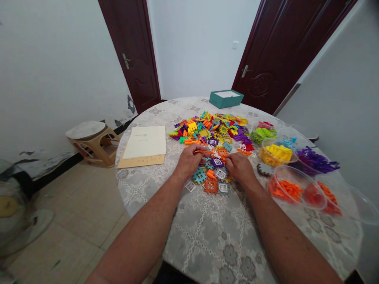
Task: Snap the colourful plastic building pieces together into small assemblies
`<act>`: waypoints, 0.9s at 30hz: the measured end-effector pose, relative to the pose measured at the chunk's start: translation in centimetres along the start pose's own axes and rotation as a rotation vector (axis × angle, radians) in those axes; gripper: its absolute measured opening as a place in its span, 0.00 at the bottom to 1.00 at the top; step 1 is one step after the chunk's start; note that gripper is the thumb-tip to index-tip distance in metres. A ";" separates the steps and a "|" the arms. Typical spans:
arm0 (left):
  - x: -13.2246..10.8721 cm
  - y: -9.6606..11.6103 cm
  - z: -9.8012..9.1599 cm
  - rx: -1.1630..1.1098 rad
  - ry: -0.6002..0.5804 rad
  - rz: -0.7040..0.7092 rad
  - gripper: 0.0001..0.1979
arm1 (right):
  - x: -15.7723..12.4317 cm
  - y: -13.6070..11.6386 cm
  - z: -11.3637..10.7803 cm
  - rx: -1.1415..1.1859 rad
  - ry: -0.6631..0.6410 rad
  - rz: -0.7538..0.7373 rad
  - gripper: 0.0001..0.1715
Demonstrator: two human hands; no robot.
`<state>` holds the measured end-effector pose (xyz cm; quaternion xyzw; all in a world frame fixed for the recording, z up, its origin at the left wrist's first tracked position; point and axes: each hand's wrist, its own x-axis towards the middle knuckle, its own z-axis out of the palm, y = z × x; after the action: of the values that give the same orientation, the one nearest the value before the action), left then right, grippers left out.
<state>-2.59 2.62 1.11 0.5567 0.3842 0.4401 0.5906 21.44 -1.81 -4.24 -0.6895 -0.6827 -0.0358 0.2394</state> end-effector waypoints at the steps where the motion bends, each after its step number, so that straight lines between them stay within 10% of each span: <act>1: 0.0 0.0 0.0 0.026 0.011 0.008 0.08 | 0.0 0.0 0.2 -0.014 -0.006 -0.008 0.16; 17: 0.8 -1.3 -0.7 0.221 0.119 0.113 0.13 | -0.4 -1.2 0.1 -0.016 -0.026 -0.049 0.06; 27: 0.8 -1.6 -0.3 -0.280 0.038 0.033 0.15 | -0.5 -1.8 -0.4 -0.009 -0.041 -0.016 0.08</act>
<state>-2.50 3.49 -0.51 0.4665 0.3211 0.5095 0.6478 19.76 -2.48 -3.60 -0.6857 -0.6928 -0.0267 0.2217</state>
